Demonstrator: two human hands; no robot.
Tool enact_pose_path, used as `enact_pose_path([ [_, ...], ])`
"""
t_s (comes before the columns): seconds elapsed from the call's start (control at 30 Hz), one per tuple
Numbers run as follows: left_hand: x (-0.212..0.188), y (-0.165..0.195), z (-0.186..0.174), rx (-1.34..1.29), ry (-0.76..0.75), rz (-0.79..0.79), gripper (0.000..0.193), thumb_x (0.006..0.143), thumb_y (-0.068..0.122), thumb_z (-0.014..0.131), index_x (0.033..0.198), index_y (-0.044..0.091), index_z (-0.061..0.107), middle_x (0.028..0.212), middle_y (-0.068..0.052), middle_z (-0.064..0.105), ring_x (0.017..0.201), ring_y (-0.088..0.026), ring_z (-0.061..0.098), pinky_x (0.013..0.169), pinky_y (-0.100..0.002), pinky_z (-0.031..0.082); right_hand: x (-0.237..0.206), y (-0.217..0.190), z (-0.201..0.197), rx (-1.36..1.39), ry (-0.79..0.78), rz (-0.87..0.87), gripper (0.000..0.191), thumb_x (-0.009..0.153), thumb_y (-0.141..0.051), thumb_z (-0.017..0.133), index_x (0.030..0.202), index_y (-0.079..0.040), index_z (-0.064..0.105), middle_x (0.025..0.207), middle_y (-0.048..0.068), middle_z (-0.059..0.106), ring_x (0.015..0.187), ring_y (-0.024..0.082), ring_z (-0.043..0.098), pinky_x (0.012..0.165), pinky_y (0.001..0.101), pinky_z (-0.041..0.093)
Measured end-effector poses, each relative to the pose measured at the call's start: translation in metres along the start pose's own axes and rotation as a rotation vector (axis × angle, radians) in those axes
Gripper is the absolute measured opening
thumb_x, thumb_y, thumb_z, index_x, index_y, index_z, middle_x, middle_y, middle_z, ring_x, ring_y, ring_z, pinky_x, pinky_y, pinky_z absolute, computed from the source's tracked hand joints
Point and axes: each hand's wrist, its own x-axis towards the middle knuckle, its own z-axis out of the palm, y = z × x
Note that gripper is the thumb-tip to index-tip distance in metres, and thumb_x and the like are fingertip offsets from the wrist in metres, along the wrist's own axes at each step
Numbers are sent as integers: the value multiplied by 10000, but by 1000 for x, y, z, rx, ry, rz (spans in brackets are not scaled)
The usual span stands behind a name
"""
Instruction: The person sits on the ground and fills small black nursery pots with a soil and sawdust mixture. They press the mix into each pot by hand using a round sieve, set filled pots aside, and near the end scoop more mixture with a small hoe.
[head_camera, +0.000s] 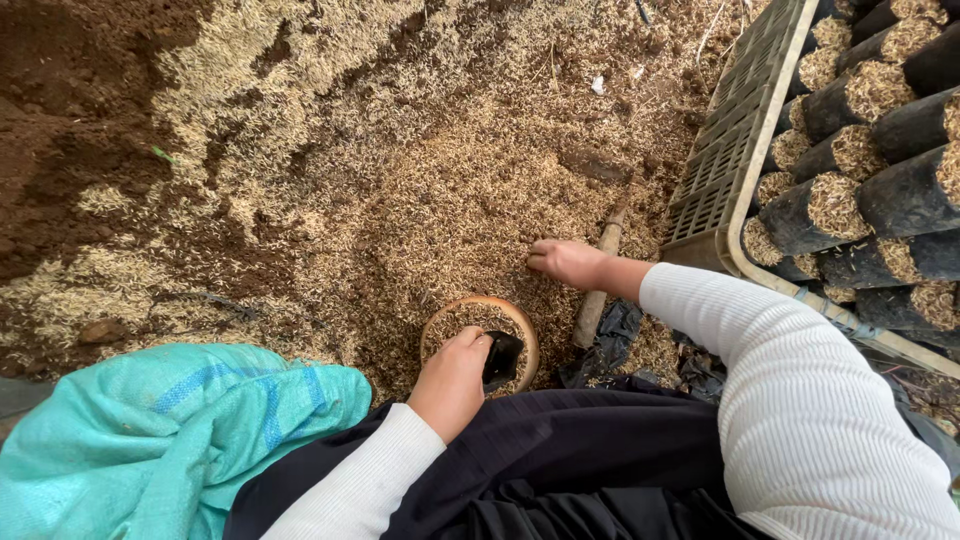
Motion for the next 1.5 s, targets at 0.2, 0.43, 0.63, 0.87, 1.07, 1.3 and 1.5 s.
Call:
enact_pose_path([
  [0.2, -1, -2, 3, -22, -11, 0, 343, 814, -83, 561, 1144, -36, 642, 1201, -176, 637, 1082, -377, 643, 912, -447, 535, 21, 34, -32, 157, 176, 230, 243, 1027, -233, 578, 982, -12, 669, 949, 104, 672, 826, 226, 674, 754, 309, 640],
  [0.43, 2, -6, 7, 5, -21, -46, 362, 802, -66, 581, 1159, -50, 641, 1205, -196, 629, 1048, -394, 648, 896, -468, 531, 30, 0, -90, 169, -10, 504, 459, 1029, -466, 575, 914, -24, 615, 767, 122, 677, 663, 224, 663, 632, 370, 580],
  [0.63, 3, -10, 6, 53, 17, -29, 267, 809, -33, 602, 1065, -24, 675, 1044, -162, 670, 987, -367, 629, 861, -458, 527, 31, 2, -86, 259, 179, 387, 372, 1025, -398, 621, 936, -40, 666, 847, 118, 724, 713, 222, 686, 690, 375, 589],
  [0.87, 4, -11, -1, 112, 115, 24, 166, 809, -18, 613, 908, 38, 734, 898, -106, 671, 954, -324, 599, 879, -449, 509, 27, 58, -44, 301, 85, 638, 281, 943, -256, 635, 1154, -89, 716, 1157, 98, 701, 1021, 215, 668, 937, 385, 566],
  [1.07, 4, -5, -2, 20, 88, 9, 352, 786, -78, 574, 1098, 1, 716, 1131, -140, 637, 1004, -343, 587, 908, -436, 505, 23, -2, -21, 261, -289, 951, 623, 1029, -434, 583, 1505, -90, 376, 1379, 226, 462, 1182, 341, 534, 991, 484, 521],
  [1.3, 10, -12, 0, 20, 163, 10, 370, 819, -40, 586, 1174, -22, 689, 1234, -149, 649, 1109, -351, 599, 956, -436, 505, 27, -10, -43, 567, -161, 570, 653, 877, -301, 629, 1510, -224, 491, 1364, 93, 646, 1162, 250, 672, 1032, 359, 590],
  [1.5, 10, -8, -4, 99, 197, -31, 245, 844, 15, 629, 1055, 47, 748, 1078, -74, 706, 1027, -311, 614, 896, -434, 527, 14, 13, -42, 438, -107, 950, 773, 993, -499, 625, 1561, -57, 342, 1569, 189, 394, 1389, 340, 461, 1162, 491, 421],
])
